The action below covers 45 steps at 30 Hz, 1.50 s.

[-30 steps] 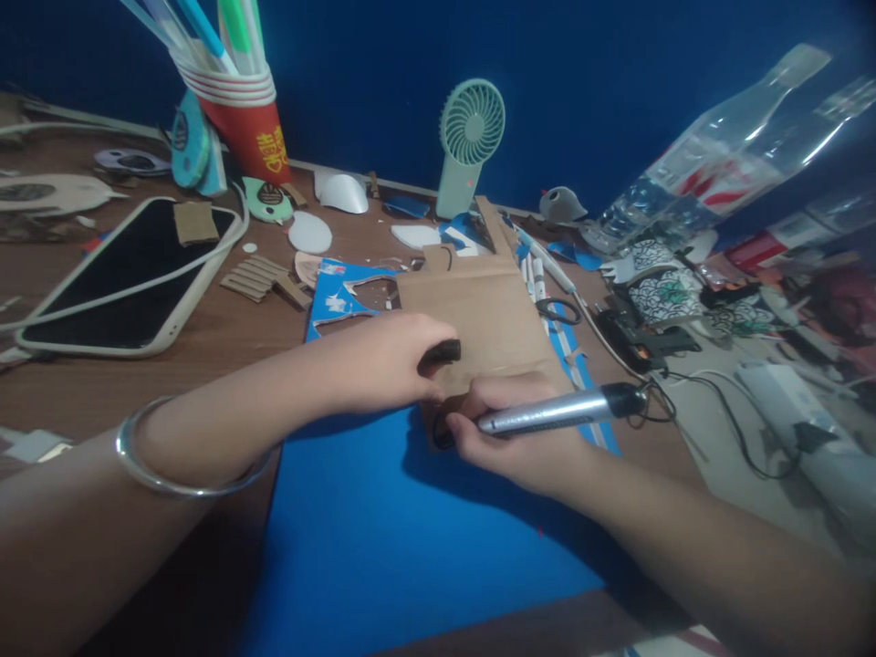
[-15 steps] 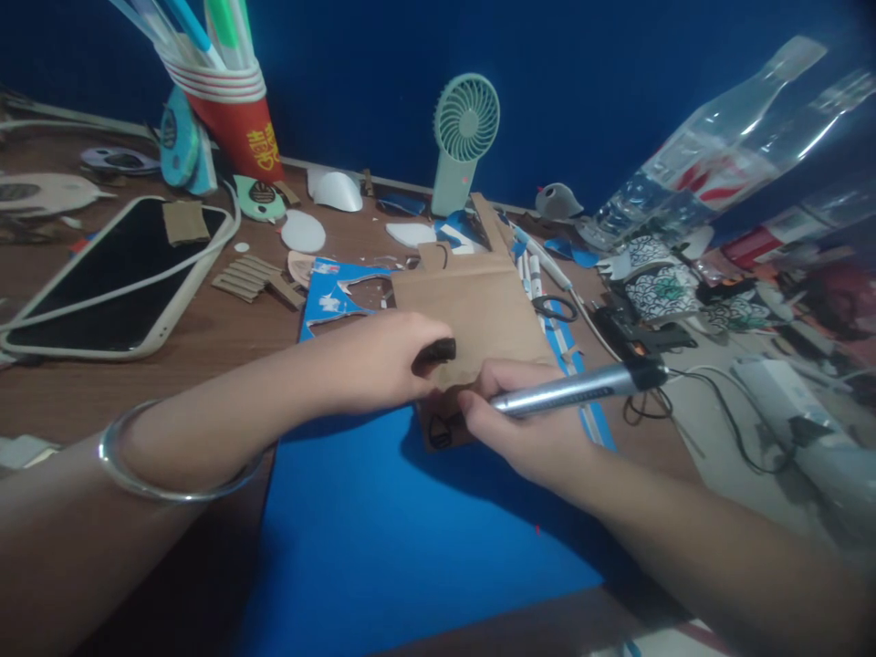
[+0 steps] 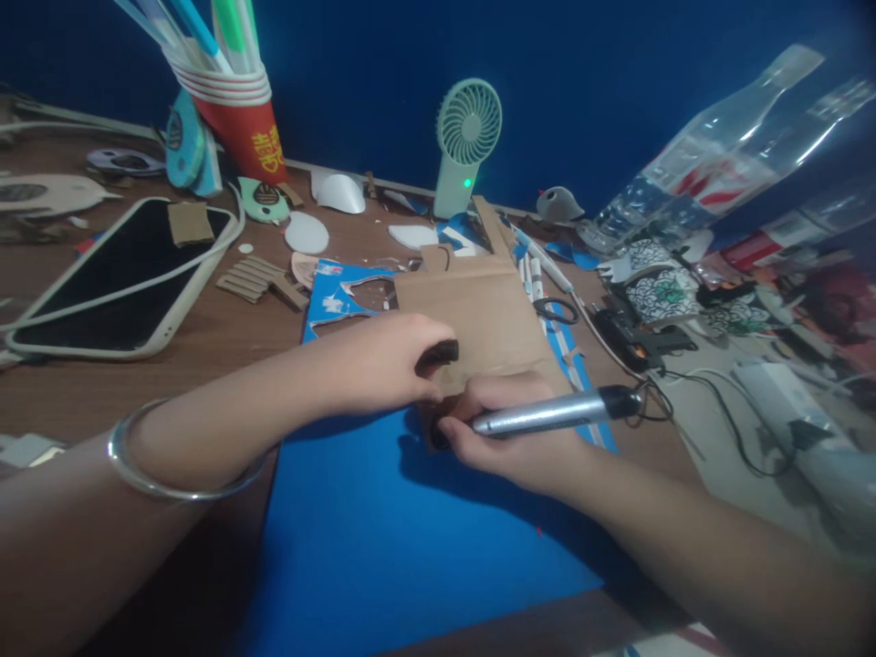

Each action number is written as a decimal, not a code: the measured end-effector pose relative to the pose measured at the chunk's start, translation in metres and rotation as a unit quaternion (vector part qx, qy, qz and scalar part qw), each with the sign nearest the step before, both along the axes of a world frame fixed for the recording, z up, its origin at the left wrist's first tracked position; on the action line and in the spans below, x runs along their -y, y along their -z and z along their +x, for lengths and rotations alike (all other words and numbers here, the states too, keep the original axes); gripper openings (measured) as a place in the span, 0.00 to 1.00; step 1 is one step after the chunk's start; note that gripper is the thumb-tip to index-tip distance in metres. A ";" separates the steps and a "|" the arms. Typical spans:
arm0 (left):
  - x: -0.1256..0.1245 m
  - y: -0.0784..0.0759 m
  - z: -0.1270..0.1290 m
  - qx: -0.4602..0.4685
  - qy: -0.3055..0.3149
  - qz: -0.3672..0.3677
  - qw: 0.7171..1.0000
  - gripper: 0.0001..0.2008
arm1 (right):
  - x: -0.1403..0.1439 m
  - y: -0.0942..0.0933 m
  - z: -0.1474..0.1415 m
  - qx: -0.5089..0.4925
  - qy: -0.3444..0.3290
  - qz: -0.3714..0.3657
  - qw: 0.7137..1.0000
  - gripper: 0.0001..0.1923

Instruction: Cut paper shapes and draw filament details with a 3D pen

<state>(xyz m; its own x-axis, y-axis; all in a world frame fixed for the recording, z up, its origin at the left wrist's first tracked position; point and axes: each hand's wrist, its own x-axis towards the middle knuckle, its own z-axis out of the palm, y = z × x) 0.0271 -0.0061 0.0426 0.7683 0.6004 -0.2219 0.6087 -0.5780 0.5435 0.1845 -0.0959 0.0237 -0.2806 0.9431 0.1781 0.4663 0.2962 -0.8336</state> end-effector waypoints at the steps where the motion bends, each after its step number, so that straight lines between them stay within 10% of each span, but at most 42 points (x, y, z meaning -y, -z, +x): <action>1: 0.000 0.000 0.000 0.001 0.001 0.000 1.000 0.09 | 0.000 0.000 0.000 0.002 -0.002 0.004 1.000 0.10; 45: 0.000 0.001 0.000 0.000 -0.003 -0.010 1.000 0.07 | -0.001 -0.004 -0.001 0.051 0.048 0.011 0.997 0.10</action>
